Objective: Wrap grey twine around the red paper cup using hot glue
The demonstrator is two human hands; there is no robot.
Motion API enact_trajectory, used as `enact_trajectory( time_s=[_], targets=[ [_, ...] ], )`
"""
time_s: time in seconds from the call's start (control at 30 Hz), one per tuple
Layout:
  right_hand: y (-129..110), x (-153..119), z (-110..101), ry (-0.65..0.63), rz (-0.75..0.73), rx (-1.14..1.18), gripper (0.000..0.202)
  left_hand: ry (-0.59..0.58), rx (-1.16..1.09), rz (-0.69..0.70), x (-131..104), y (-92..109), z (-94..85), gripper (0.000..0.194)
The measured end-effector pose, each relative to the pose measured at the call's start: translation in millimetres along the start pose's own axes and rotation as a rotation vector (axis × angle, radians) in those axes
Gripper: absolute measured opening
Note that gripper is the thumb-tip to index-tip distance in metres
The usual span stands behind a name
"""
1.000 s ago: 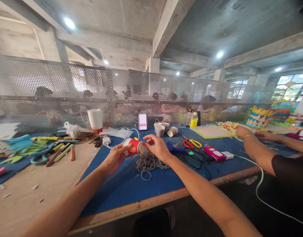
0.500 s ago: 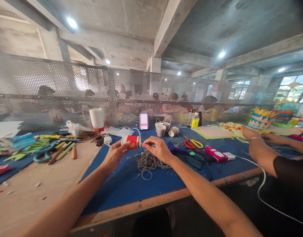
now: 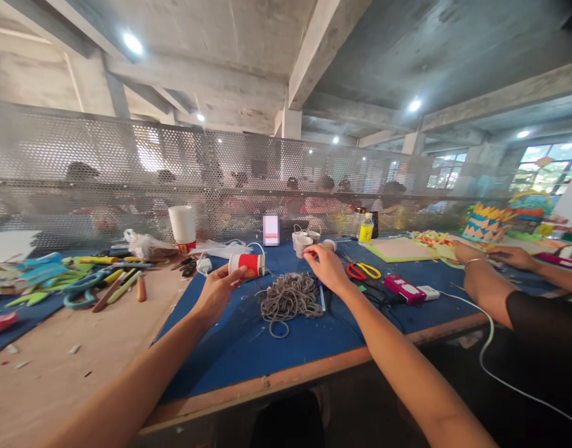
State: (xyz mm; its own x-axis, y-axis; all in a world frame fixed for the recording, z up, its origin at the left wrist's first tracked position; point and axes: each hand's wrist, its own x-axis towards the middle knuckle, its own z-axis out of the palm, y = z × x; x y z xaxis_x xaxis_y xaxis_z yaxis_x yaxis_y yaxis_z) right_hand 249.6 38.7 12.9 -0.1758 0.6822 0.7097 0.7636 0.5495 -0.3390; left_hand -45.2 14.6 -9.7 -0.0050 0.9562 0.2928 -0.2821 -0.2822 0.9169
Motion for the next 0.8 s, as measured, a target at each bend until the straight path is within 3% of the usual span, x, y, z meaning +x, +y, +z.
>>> enact_trajectory(
  time_s=[0.2, 0.37, 0.53, 0.67, 0.8],
  targets=[
    [31, -33, -32, -0.239, 0.221, -0.355, 0.02, 0.013, -0.018, -0.008, 7, -7, -4.0, 0.028],
    [42, -57, -34, -0.406, 0.256, -0.471, 0.028, 0.012, -0.017, -0.016, 8, -9, -5.0, 0.029],
    [49, -60, -30, -0.456, 0.254, -0.523, 0.033, 0.005, -0.006, -0.026, 3, -4, -1.2, 0.03],
    [55, -61, -28, -0.353, 0.225, -0.45, 0.038, 0.009, 0.002, -0.028, 1, -1, 1.0, 0.031],
    [63, -59, -28, -0.039, 0.262, -0.255, 0.045, -0.003, 0.015, -0.025, 0, -1, 1.6, 0.031]
  ],
)
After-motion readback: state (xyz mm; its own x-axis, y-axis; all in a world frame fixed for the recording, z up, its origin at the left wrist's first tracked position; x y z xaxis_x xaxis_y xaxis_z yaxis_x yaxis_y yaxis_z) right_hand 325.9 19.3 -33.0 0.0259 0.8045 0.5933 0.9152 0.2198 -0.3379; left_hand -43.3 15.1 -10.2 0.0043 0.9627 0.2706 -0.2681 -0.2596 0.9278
